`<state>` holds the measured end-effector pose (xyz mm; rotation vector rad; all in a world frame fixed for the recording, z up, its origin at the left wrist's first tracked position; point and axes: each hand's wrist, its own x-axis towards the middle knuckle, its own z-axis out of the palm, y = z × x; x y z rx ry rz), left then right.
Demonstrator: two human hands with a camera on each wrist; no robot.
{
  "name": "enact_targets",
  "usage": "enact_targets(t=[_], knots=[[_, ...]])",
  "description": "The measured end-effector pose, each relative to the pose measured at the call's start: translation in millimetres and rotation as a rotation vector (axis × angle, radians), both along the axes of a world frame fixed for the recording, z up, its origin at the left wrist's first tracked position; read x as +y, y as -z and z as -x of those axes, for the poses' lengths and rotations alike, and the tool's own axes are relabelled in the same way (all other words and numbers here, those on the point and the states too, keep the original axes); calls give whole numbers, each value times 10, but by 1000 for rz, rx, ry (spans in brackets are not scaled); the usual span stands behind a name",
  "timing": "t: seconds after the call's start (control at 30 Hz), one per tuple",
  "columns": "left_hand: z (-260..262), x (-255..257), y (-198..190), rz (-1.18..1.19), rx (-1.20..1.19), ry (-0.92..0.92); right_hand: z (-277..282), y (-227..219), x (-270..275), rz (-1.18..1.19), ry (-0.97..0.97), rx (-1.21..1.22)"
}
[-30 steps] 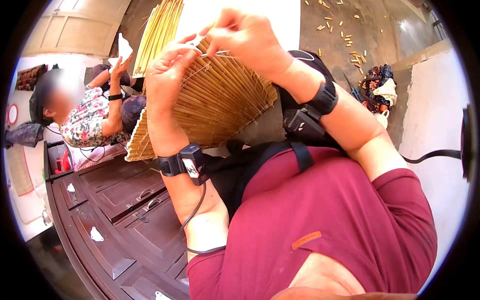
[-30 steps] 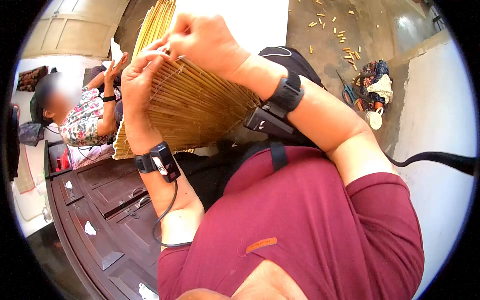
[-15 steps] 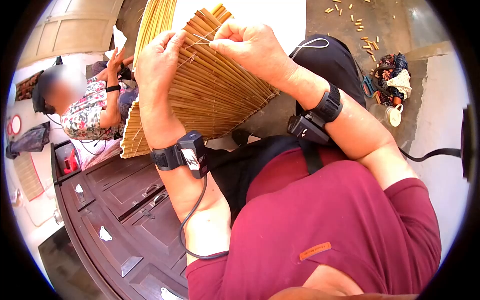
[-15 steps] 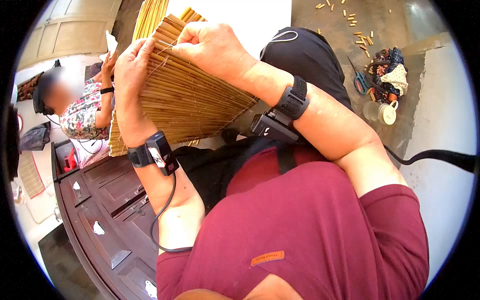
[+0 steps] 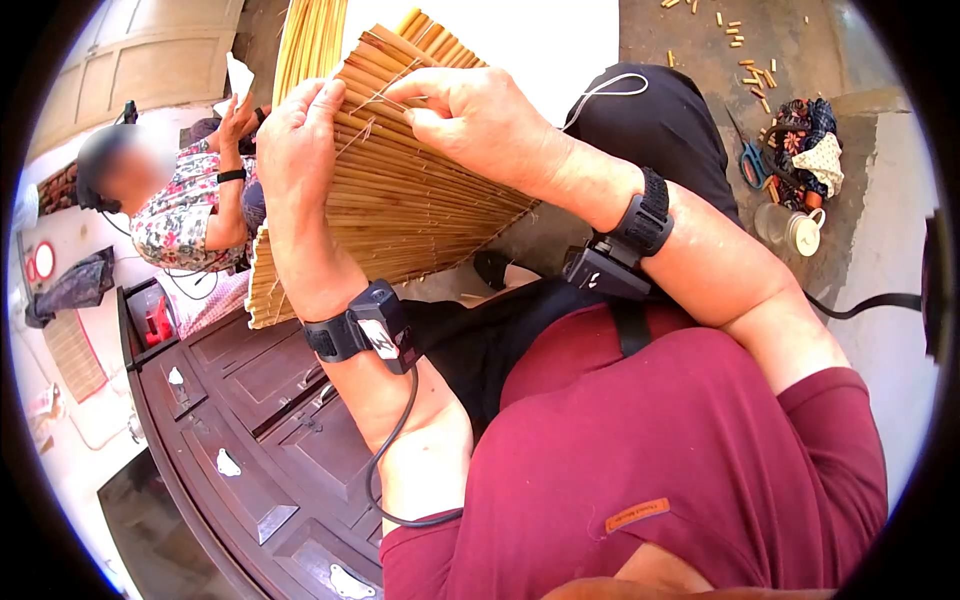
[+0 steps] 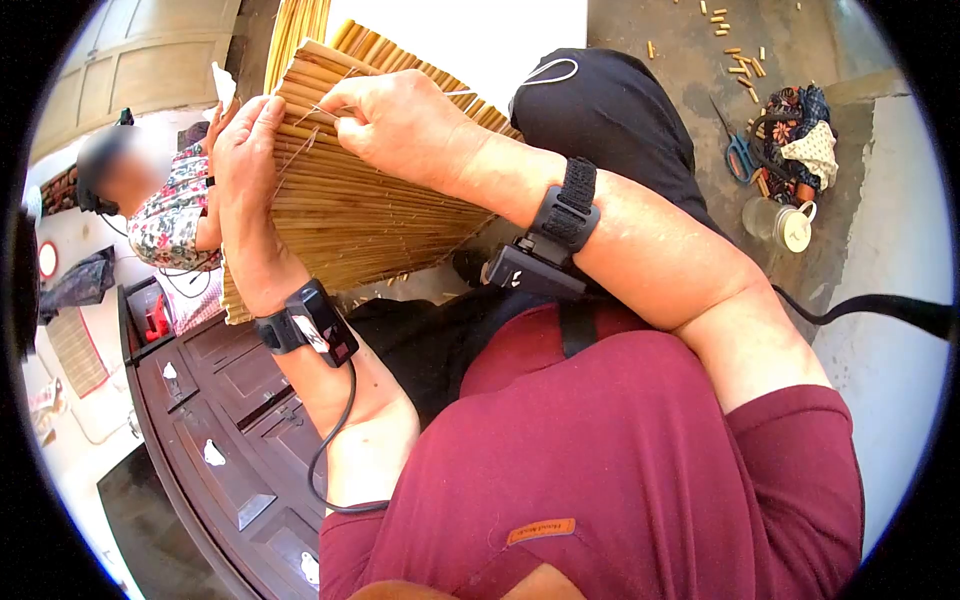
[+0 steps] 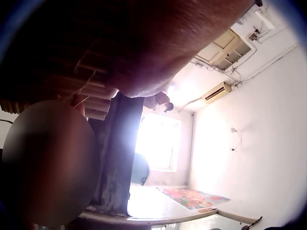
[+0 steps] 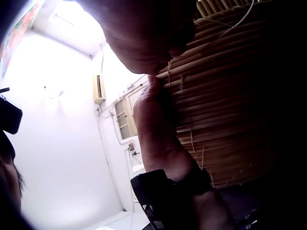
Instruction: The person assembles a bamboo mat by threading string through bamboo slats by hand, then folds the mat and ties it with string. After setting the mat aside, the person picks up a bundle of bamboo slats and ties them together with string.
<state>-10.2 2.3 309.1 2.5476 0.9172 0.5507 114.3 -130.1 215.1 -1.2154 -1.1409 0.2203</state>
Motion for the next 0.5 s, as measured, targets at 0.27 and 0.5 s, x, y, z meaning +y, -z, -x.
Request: enact_targets(t=[0.27, 0.5], knots=[[44, 16, 9, -54, -92, -97, 77, 33, 64, -61, 26, -55], [17, 39, 27, -177, -67, -107, 76, 8, 78, -46, -14, -75]])
